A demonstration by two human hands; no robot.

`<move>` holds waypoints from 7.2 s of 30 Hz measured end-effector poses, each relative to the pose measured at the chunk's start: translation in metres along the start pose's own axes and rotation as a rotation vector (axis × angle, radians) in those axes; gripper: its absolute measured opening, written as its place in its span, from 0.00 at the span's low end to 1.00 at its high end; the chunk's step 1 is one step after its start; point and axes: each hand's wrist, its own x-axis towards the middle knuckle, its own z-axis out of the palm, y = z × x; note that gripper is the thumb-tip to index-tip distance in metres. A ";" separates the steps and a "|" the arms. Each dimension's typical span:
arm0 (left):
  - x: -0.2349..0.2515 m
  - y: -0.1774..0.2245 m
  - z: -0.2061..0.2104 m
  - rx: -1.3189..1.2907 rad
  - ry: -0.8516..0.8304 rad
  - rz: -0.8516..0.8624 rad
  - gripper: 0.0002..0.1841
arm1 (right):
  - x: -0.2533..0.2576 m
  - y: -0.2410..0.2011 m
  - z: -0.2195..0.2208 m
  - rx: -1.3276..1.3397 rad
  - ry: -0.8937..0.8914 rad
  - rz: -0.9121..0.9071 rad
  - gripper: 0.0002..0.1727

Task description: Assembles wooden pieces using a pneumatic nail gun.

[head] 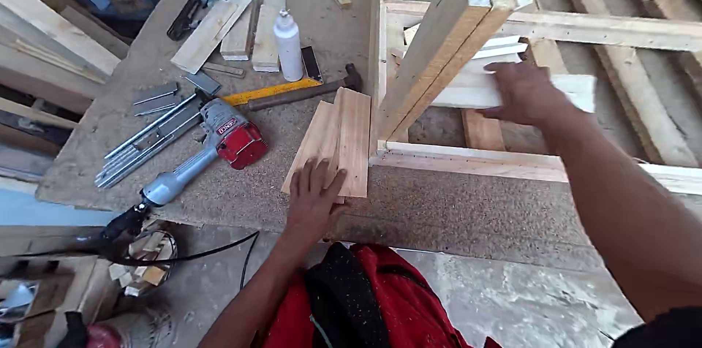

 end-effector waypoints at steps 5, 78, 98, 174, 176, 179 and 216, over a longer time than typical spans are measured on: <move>0.028 -0.050 0.006 -0.041 0.020 0.252 0.32 | -0.110 -0.018 -0.081 0.078 0.212 0.374 0.57; -0.088 -0.155 -0.031 -0.640 0.264 -0.503 0.30 | -0.119 -0.324 0.145 0.534 0.045 -0.055 0.57; -0.076 -0.183 -0.064 -0.710 -0.059 -0.445 0.21 | -0.125 -0.327 0.144 0.444 0.077 -0.095 0.54; -0.055 -0.198 -0.271 -0.811 -0.649 -0.486 0.09 | -0.121 -0.322 0.151 0.531 0.163 -0.184 0.46; -0.054 -0.194 -0.268 -0.830 -0.699 -0.507 0.09 | -0.120 -0.322 0.151 0.533 0.161 -0.185 0.46; -0.051 -0.192 -0.268 -0.835 -0.745 -0.524 0.09 | -0.121 -0.322 0.151 0.532 0.148 -0.175 0.46; -0.045 -0.177 -0.275 -0.732 -0.811 -0.647 0.10 | -0.021 -0.467 0.143 0.510 0.001 -0.191 0.54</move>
